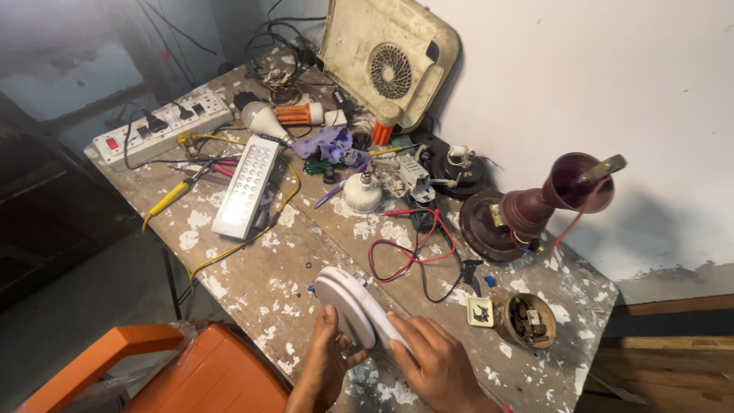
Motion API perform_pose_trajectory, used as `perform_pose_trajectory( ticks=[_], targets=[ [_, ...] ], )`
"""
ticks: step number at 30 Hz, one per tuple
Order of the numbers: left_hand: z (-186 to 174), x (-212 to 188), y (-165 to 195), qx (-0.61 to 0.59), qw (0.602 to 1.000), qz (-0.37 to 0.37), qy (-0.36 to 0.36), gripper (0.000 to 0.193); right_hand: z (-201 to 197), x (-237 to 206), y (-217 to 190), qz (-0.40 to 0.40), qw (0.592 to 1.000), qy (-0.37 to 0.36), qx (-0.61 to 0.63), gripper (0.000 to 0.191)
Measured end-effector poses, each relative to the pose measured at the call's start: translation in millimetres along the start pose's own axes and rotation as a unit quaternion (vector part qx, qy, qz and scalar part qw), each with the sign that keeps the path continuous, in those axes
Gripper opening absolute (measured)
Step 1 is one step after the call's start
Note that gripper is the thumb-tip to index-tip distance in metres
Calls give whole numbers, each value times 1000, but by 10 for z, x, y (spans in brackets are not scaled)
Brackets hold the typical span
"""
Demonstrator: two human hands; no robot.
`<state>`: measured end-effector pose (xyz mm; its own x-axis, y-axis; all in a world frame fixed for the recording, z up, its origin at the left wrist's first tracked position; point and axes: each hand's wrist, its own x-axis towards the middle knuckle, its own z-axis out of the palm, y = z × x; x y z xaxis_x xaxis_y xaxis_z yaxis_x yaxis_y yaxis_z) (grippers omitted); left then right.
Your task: The person takes a digital kitchen scale from a storage shelf and carries it to a cluttered workbench. They place the scale down, then use a cloth to wipe its weighing platform, body, and underside, turning it over to clean the back panel.
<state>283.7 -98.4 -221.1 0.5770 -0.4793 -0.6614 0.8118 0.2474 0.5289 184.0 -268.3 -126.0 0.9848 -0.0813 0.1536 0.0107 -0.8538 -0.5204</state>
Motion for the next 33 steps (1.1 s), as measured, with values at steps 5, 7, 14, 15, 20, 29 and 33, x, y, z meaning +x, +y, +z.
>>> perform_pose_trajectory(
  ticks=[5, 7, 14, 15, 20, 29, 33],
  targets=[
    [-245, 52, -185, -15, 1000, -2, 17, 82, 407, -166, 309, 94, 994, 29, 40, 43],
    [-323, 98, -181, 2, 1000, 0, 1, 76, 453, -180, 582, 183, 977, 60, 90, 44],
    [-327, 382, 170, 441, 841, 195, 246, 57, 241, -198, 1112, 313, 928, 138, 146, 43],
    [-320, 405, 254, 491, 798, 207, 283, 54, 209, -202, 1122, 317, 930, 144, 119, 43],
    [-225, 482, 547, 655, 652, 322, 202, 90, 152, -321, 1139, 290, 934, 160, 133, 44],
    [-188, 679, 169, 637, 672, 355, 128, 15, 200, -683, 1302, 303, 920, 186, 164, 44],
    [41, 670, -90, 566, 724, 383, 90, 9, -10, -735, 1276, 336, 908, 182, 175, 44]
  ],
)
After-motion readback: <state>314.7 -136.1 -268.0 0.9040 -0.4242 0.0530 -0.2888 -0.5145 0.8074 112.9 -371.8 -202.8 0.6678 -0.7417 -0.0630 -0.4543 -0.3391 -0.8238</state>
